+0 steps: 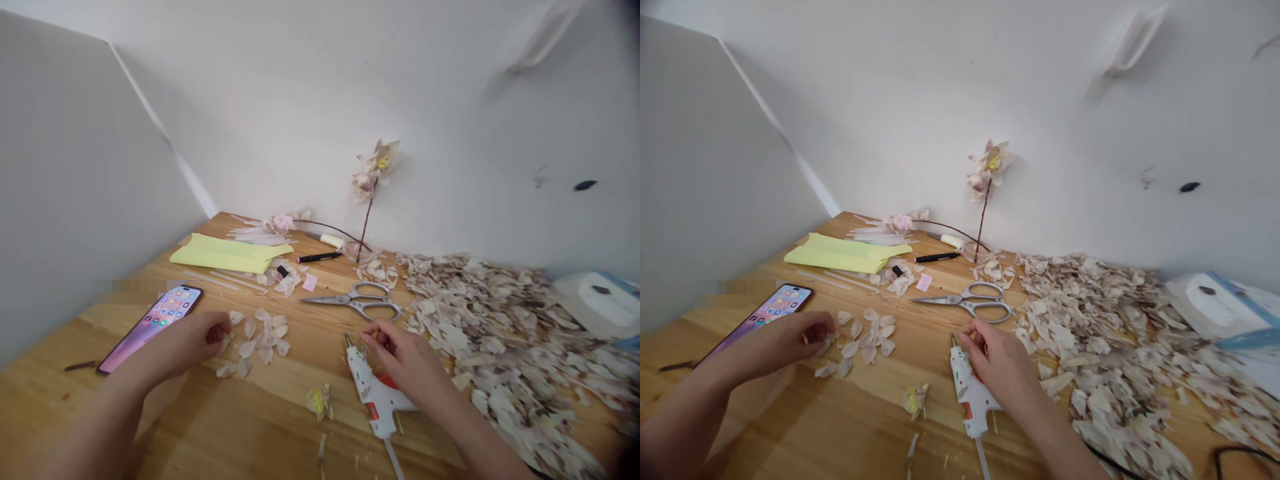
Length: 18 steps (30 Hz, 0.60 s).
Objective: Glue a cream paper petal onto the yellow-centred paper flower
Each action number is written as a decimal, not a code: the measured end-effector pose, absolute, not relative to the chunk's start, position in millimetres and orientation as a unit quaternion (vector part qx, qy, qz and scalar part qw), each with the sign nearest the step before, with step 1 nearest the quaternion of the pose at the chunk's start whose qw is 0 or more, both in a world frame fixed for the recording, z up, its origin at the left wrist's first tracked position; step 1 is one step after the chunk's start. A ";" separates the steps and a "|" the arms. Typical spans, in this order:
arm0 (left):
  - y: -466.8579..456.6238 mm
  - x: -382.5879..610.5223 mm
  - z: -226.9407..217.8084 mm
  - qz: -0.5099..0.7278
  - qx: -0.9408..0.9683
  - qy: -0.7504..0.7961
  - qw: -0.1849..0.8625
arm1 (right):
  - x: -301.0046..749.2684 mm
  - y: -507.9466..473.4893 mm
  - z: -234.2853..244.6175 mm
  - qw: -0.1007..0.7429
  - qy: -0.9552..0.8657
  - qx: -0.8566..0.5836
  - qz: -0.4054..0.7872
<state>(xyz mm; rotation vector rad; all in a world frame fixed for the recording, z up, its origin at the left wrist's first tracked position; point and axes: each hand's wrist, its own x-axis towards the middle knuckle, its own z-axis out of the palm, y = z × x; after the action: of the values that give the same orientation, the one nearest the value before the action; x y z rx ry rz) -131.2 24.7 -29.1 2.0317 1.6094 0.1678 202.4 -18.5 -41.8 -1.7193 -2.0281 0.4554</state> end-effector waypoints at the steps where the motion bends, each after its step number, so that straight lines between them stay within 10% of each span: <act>1: 25.4 -132.0 -27.4 0.066 0.753 0.592 0.279 | 201.4 -18.5 -41.0 0.228 -0.731 -0.620 0.169; 9: 9.0 -60.7 -27.4 0.342 0.579 0.515 0.531 | 169.7 -33.9 -37.7 0.356 -0.640 -0.568 0.374; 18: -9.6 -9.5 -48.9 0.358 0.431 0.462 0.687 | 149.7 -48.8 -42.7 0.395 -0.665 -0.514 0.370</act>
<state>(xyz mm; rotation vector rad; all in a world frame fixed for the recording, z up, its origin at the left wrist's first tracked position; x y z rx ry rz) -9.5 -9.6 -48.9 0.9660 1.0350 0.8005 149.7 -48.8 -42.7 -1.3022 -1.6867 0.9384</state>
